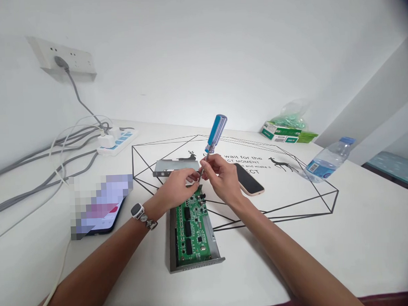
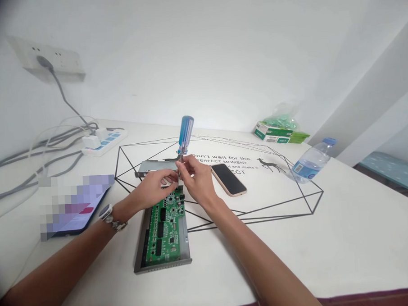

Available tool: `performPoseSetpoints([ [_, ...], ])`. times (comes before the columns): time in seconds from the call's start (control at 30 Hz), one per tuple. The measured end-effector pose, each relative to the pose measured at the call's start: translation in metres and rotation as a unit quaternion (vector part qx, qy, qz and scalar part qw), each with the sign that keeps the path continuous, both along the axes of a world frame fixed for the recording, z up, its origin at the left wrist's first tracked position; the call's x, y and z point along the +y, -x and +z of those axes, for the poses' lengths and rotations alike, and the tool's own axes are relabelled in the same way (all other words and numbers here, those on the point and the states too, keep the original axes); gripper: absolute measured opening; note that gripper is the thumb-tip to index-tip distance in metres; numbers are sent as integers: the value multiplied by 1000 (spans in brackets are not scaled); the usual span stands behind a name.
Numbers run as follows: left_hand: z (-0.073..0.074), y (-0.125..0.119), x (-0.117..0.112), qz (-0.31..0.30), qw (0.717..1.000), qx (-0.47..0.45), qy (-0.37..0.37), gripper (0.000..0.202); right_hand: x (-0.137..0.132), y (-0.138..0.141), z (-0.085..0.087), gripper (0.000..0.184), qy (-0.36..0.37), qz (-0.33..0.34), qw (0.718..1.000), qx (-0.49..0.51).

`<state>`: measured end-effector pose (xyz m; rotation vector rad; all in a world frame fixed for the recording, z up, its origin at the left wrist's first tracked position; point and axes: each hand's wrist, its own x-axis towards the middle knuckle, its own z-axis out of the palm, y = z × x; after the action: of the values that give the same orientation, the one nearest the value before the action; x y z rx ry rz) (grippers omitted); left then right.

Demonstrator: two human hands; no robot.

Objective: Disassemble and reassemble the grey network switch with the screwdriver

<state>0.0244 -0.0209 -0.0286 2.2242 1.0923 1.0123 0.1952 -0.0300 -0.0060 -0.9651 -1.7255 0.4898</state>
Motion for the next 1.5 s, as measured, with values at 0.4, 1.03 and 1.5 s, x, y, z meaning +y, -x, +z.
performPoseSetpoints([
  [0.4, -1, -9, 0, 5, 990, -121, 77, 29, 3, 2, 6, 22, 30, 6, 999, -35],
  [1.03, 0, -12, -4, 21, 990, -129, 53, 26, 3, -4, 7, 20, 32, 3, 999, -27],
  [1.5, 3, -7, -3, 5, 995, -88, 55, 12, 4, -7, 9, 17, 71, 35, 996, -46],
])
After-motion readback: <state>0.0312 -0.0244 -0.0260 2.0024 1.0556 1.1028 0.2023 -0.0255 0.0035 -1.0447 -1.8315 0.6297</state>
